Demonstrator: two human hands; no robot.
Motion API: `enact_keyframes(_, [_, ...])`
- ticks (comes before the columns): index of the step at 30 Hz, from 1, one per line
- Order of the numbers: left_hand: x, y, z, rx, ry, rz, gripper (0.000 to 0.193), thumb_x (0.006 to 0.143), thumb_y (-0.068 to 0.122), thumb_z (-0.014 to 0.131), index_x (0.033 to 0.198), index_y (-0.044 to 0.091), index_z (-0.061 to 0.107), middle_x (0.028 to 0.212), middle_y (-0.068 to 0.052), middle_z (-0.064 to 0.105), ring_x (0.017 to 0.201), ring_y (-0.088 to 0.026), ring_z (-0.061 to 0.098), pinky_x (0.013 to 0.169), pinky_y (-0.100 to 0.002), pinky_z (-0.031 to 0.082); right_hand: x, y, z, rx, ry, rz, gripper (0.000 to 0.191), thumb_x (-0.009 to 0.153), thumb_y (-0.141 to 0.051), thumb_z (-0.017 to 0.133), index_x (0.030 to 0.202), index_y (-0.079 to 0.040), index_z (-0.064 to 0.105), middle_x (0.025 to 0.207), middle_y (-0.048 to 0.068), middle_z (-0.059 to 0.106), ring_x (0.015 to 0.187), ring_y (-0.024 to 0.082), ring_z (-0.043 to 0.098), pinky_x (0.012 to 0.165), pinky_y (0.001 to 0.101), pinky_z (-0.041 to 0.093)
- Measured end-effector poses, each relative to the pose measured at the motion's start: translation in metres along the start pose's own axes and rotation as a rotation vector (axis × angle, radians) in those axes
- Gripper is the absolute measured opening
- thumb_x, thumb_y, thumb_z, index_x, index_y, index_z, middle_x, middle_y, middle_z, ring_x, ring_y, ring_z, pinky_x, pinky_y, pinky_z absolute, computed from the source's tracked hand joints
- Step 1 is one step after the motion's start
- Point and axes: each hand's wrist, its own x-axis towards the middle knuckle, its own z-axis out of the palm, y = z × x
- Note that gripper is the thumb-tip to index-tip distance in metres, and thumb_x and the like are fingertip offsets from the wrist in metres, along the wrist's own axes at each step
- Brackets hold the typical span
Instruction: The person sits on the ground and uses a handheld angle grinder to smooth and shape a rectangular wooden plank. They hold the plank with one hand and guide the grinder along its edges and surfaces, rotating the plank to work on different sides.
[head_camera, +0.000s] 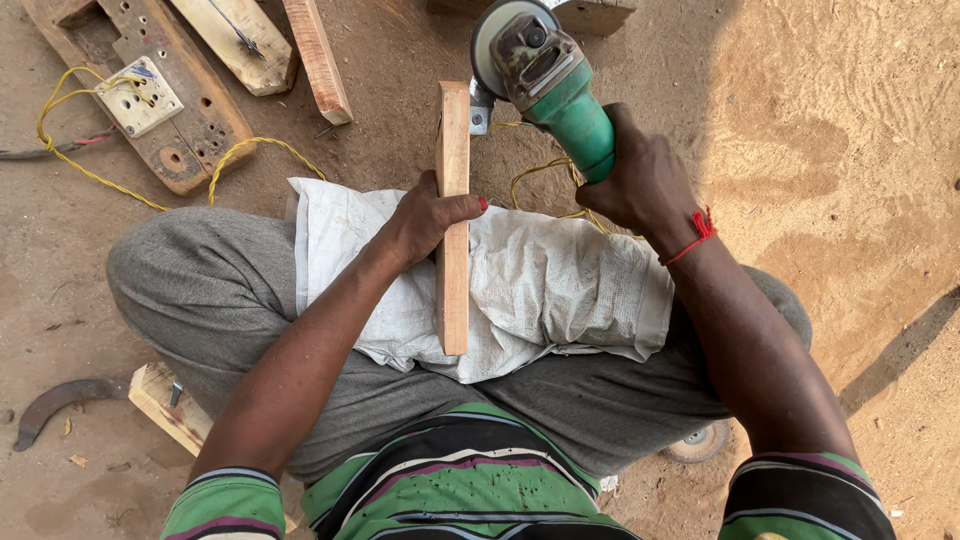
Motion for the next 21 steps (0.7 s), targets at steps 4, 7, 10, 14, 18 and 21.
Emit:
enact_keyframes(4, [-0.005,0.001,0.007,0.141,0.007,-0.139,0.098,0.072,0.064,0.069,0.134,-0.009,0.047,0.112,-0.024,0.062,0.101,-0.033,0.074,0.088,-0.039,0.063,0.008,0.003,-0.002,-0.008,0.075,0.045,0.073,0.069,-0.017,0.082,0.133,-0.005,0.048,0.092,0.022,0.071,0.078,0.039,0.075,0.072,0.0509,0.065])
enact_keyframes(7, [-0.006,0.008,0.01,0.154,0.003,-0.094,0.103,0.071,0.065,0.071,0.135,-0.011,0.042,0.112,-0.027,0.062,0.104,-0.035,0.073,0.089,-0.038,0.062,0.009,0.006,0.002,-0.111,0.121,-0.08,0.076,0.065,-0.013,0.084,0.132,-0.005,0.049,0.085,0.021,0.072,0.07,0.039,0.073,0.065,0.0529,0.061])
enact_keyframes(10, [-0.008,0.012,0.012,0.205,0.013,-0.07,0.101,0.075,0.067,0.07,0.132,-0.013,0.046,0.116,-0.027,0.057,0.104,-0.035,0.072,0.089,-0.038,0.063,0.006,0.008,0.012,-0.146,0.17,-0.197,0.074,0.066,-0.014,0.085,0.13,-0.005,0.049,0.086,0.02,0.073,0.069,0.038,0.073,0.061,0.0499,0.062])
enact_keyframes(14, [-0.01,0.014,0.015,0.197,0.024,-0.133,0.101,0.072,0.066,0.07,0.131,-0.013,0.045,0.114,-0.026,0.06,0.102,-0.035,0.074,0.086,-0.04,0.064,0.007,0.008,0.009,-0.144,0.172,-0.124,0.072,0.073,-0.014,0.083,0.134,-0.003,0.046,0.087,0.022,0.071,0.071,0.037,0.073,0.064,0.0492,0.063])
enact_keyframes(18, [-0.008,0.015,0.016,0.251,0.037,-0.056,0.101,0.076,0.065,0.072,0.131,-0.014,0.044,0.114,-0.028,0.061,0.104,-0.036,0.074,0.088,-0.04,0.063,-0.006,-0.001,0.001,-0.156,0.206,-0.198,0.074,0.069,-0.012,0.084,0.132,-0.004,0.047,0.089,0.023,0.072,0.072,0.04,0.073,0.06,0.0511,0.061])
enact_keyframes(21, [-0.01,0.013,0.016,0.276,0.058,-0.062,0.096,0.078,0.064,0.072,0.13,-0.013,0.049,0.116,-0.028,0.06,0.103,-0.036,0.073,0.087,-0.041,0.063,-0.013,-0.009,0.011,-0.139,0.186,-0.213,0.075,0.065,-0.011,0.084,0.131,-0.006,0.048,0.09,0.023,0.073,0.073,0.042,0.073,0.059,0.0529,0.059])
